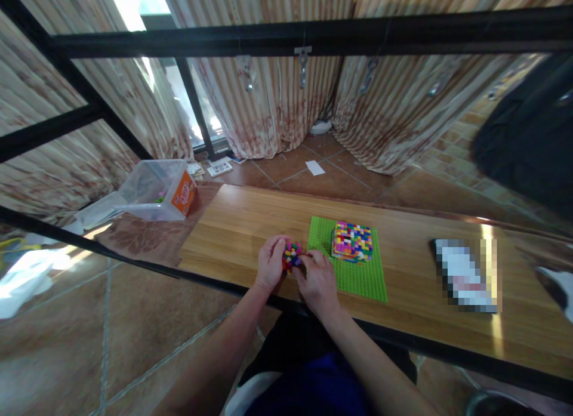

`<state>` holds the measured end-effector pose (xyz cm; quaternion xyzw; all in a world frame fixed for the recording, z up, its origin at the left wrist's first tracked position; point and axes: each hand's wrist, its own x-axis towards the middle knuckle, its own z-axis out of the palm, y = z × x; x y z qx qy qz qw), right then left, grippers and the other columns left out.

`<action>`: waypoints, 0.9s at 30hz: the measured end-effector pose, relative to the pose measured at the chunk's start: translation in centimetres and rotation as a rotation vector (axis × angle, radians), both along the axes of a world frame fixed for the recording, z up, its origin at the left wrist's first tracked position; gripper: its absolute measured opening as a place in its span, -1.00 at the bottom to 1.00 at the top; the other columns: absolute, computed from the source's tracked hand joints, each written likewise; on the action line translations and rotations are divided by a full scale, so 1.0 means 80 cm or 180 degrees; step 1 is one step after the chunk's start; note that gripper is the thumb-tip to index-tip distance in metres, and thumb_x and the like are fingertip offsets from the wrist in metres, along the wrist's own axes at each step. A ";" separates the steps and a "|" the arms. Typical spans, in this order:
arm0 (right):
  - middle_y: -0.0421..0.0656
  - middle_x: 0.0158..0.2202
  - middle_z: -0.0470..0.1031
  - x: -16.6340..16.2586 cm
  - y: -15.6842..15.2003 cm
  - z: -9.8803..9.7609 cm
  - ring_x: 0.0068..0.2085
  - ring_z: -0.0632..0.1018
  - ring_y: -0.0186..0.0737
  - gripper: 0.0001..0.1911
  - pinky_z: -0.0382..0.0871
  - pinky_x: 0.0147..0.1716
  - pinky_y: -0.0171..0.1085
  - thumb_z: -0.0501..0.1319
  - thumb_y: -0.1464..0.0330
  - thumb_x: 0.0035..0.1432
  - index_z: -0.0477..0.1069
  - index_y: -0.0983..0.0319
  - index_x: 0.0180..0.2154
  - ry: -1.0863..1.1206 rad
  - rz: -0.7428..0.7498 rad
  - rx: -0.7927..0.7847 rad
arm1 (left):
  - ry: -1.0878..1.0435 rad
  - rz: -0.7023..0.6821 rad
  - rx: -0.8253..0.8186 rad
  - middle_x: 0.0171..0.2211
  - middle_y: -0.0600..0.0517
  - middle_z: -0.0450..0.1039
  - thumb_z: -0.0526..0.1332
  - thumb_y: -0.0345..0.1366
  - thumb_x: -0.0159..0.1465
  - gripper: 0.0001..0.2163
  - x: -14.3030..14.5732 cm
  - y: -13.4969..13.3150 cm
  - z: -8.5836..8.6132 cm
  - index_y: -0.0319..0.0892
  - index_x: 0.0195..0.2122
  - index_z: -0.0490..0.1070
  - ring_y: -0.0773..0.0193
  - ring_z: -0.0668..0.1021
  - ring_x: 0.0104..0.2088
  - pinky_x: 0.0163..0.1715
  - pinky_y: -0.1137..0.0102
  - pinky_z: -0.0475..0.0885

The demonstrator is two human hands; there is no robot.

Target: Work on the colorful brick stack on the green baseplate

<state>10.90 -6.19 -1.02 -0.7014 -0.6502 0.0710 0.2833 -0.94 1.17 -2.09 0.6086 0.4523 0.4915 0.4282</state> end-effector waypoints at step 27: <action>-0.12 -0.27 0.58 0.008 -0.004 0.007 -0.24 0.59 -0.20 -0.73 0.47 -0.17 -0.19 0.16 0.37 0.08 0.44 0.22 -0.13 0.2785 -0.0435 0.0347 | 0.0877 -0.0995 0.1045 -0.28 -0.03 0.56 0.23 -0.32 0.21 -0.89 0.003 -0.011 0.023 -0.11 -0.25 0.50 0.19 0.55 -0.21 -0.18 0.29 0.47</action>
